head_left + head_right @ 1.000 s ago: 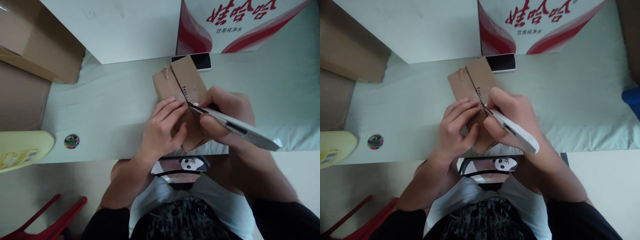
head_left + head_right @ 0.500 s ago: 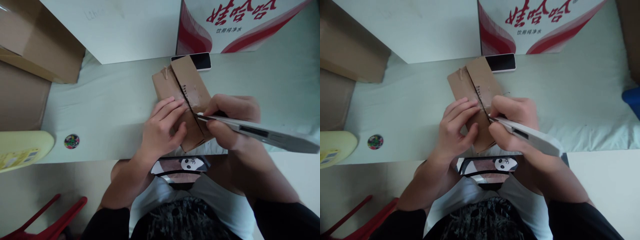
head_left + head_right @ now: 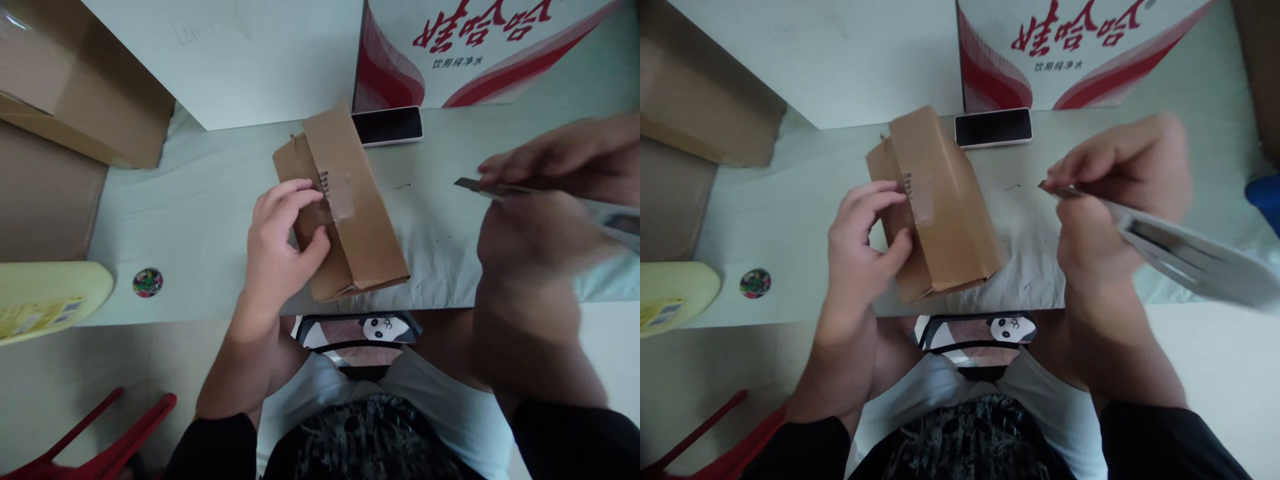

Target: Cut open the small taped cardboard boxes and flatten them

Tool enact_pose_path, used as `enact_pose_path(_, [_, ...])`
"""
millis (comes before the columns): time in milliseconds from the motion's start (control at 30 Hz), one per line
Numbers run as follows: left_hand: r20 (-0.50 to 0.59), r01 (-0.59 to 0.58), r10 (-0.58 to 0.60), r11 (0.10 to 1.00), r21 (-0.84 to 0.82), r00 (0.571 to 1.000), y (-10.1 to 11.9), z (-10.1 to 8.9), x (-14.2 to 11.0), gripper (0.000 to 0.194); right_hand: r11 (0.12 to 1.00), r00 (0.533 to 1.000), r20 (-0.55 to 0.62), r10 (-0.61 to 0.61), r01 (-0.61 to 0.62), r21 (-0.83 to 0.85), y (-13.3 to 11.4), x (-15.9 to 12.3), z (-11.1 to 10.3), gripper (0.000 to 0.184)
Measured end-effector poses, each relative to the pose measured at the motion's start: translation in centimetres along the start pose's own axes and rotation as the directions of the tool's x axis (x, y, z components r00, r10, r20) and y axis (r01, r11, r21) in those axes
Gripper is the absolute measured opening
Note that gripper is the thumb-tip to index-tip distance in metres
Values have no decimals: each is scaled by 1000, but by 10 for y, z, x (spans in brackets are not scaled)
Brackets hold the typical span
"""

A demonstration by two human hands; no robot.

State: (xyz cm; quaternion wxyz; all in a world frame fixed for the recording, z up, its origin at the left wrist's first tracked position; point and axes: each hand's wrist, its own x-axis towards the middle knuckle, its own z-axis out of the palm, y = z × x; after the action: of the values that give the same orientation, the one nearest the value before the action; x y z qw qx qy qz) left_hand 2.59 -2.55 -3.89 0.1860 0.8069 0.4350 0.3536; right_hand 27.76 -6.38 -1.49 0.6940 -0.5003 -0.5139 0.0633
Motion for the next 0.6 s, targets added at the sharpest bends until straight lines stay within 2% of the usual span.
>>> enact_pose_path(33, [12, 25, -25, 1000, 2, 1000, -3, -3, 0, 33, 999, 1000, 3, 23, -23, -42, 16, 2, 0, 22])
enact_pose_path(67, [23, 51, -51, 999, -1, 998, -7, -6, 0, 32, 979, 985, 123, 117, -94, -183, 32, 3, 0, 23])
enact_pose_path(100, [31, 80, -80, 997, -6, 996, -10, -8, -1, 30, 921, 949, 215, 230, -142, -362, 46, 3, -2, 22])
enact_pose_path(167, [35, 139, -138, 990, -14, 990, -14, -11, -2, 28, 713, 820, 322, 474, -143, -686, 70, -1, -6, 20])
enact_pose_path(200, [38, 170, -169, 985, -16, 985, -16, -12, -2, 30, 614, 763, 328, 556, -112, -781, 80, -4, -7, 21])
enact_pose_path(233, [50, 200, -199, 980, -21, 979, -16, -13, -3, 33, 542, 720, 329, 611, -78, -837, 88, -8, -8, 23])
enact_pose_path(300, [100, 243, -238, 969, -38, 966, -16, -14, -4, 43, 468, 666, 341, 663, -14, -883, 101, -15, -8, 32])
enact_pose_path(400, [166, 251, -239, 967, -53, 957, -13, -12, -7, 66, 446, 638, 370, 675, 47, -894, 108, -23, -6, 43])
enact_pose_path(533, [225, 220, -205, 975, -42, 953, -13, -8, -14, 106, 453, 693, 391, 605, 105, -886, 104, -26, -3, 45])
enact_pose_path(600, [227, 230, -208, 970, -76, 951, -16, -8, -17, 114, 502, 702, 427, 570, 113, -857, 102, -26, -2, 45])
